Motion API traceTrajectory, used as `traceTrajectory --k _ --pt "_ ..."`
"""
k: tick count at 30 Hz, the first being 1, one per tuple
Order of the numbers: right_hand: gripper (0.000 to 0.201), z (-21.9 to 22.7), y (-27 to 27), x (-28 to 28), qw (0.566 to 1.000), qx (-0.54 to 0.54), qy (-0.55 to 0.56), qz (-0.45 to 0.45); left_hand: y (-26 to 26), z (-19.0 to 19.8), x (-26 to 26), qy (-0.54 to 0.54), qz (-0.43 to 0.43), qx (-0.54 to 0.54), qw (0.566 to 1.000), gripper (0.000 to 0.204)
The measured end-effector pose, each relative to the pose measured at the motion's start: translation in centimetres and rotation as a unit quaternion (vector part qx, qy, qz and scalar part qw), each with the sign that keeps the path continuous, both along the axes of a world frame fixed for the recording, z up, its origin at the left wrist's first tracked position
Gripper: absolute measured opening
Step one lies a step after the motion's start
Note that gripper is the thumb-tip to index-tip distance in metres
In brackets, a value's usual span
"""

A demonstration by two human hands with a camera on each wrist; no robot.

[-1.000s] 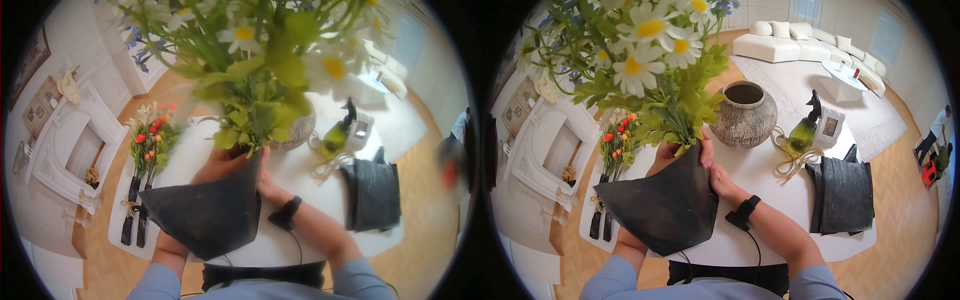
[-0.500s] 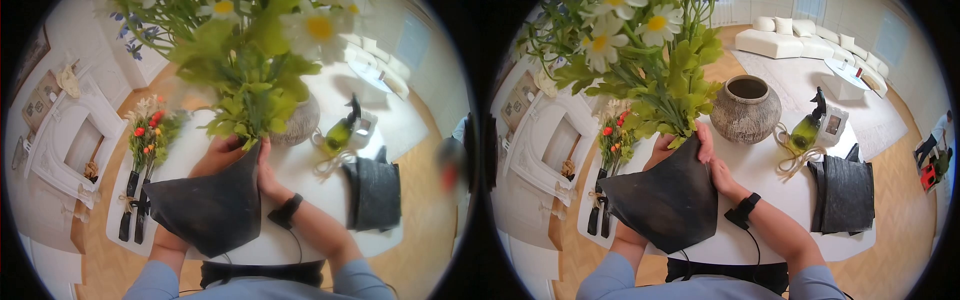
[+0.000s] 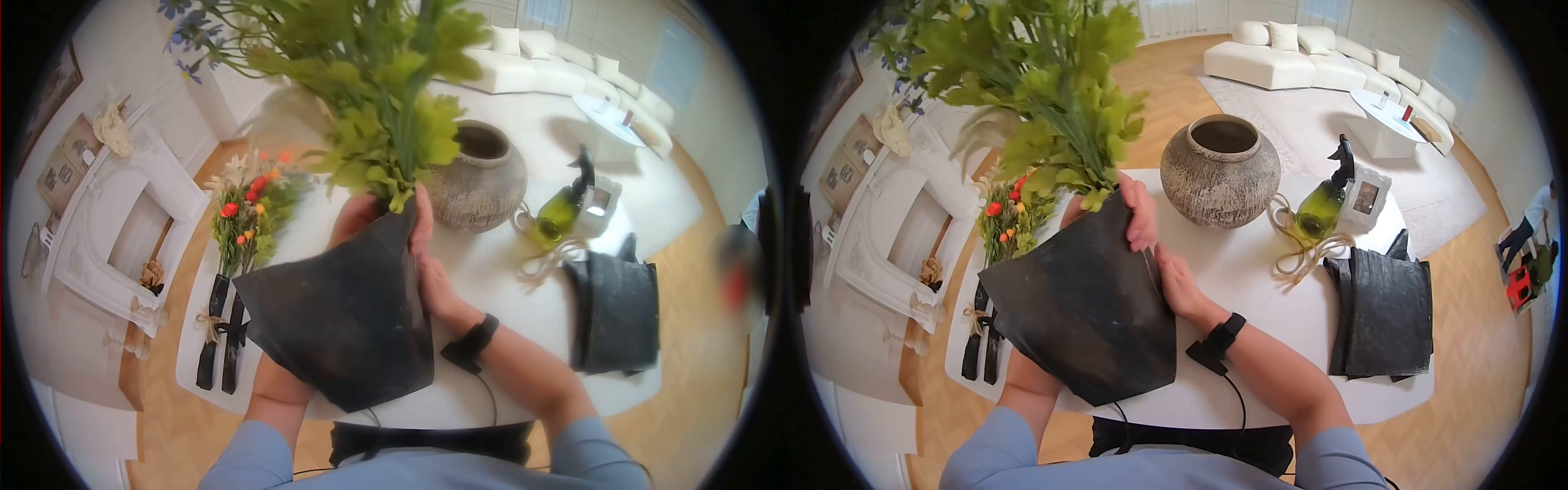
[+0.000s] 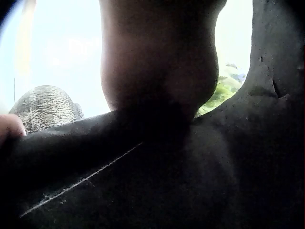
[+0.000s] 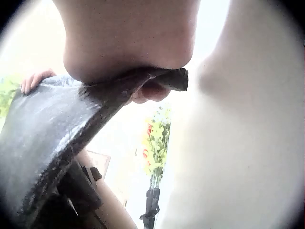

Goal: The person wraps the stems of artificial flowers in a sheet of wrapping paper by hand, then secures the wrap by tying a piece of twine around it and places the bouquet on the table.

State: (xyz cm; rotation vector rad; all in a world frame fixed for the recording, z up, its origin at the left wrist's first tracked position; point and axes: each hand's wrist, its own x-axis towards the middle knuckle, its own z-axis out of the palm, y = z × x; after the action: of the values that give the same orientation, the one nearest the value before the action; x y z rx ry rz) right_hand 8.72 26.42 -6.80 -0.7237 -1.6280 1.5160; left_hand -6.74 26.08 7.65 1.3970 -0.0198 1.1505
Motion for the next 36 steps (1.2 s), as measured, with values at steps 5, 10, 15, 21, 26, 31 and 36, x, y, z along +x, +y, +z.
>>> traceTrajectory --k 5,10,15,21,26,31,36 --pt "0.068 2.4 -2.1 -0.4 0.999 0.026 0.029 -0.03 0.7 0.6 -0.9 0.034 0.013 0.067 0.997 0.04" --pt "0.064 1.7 -2.1 0.0 0.994 0.083 -0.054 -0.049 2.7 0.9 -2.0 -0.006 -0.062 0.009 0.998 0.034" --pt "0.061 1.7 -1.2 0.2 0.996 0.026 -0.074 0.031 2.2 0.2 -1.9 -0.009 -0.068 0.041 0.997 0.031" --pt "0.064 1.6 -0.4 -0.6 0.985 -0.103 0.131 0.047 0.2 -0.8 -0.5 0.047 0.022 0.06 0.997 0.043" --pt "0.051 1.6 -0.8 -0.3 0.998 -0.054 0.014 0.017 -1.9 -0.6 0.9 0.07 0.137 -0.023 0.988 0.028" --pt "0.043 1.7 -0.4 0.2 0.995 -0.075 -0.058 0.023 -0.9 -1.9 -0.2 0.1 0.138 0.005 0.985 0.024" --pt "0.046 1.9 -0.7 -0.2 0.998 -0.038 0.036 0.024 -1.3 -0.1 0.4 0.101 0.137 0.051 0.984 0.023"
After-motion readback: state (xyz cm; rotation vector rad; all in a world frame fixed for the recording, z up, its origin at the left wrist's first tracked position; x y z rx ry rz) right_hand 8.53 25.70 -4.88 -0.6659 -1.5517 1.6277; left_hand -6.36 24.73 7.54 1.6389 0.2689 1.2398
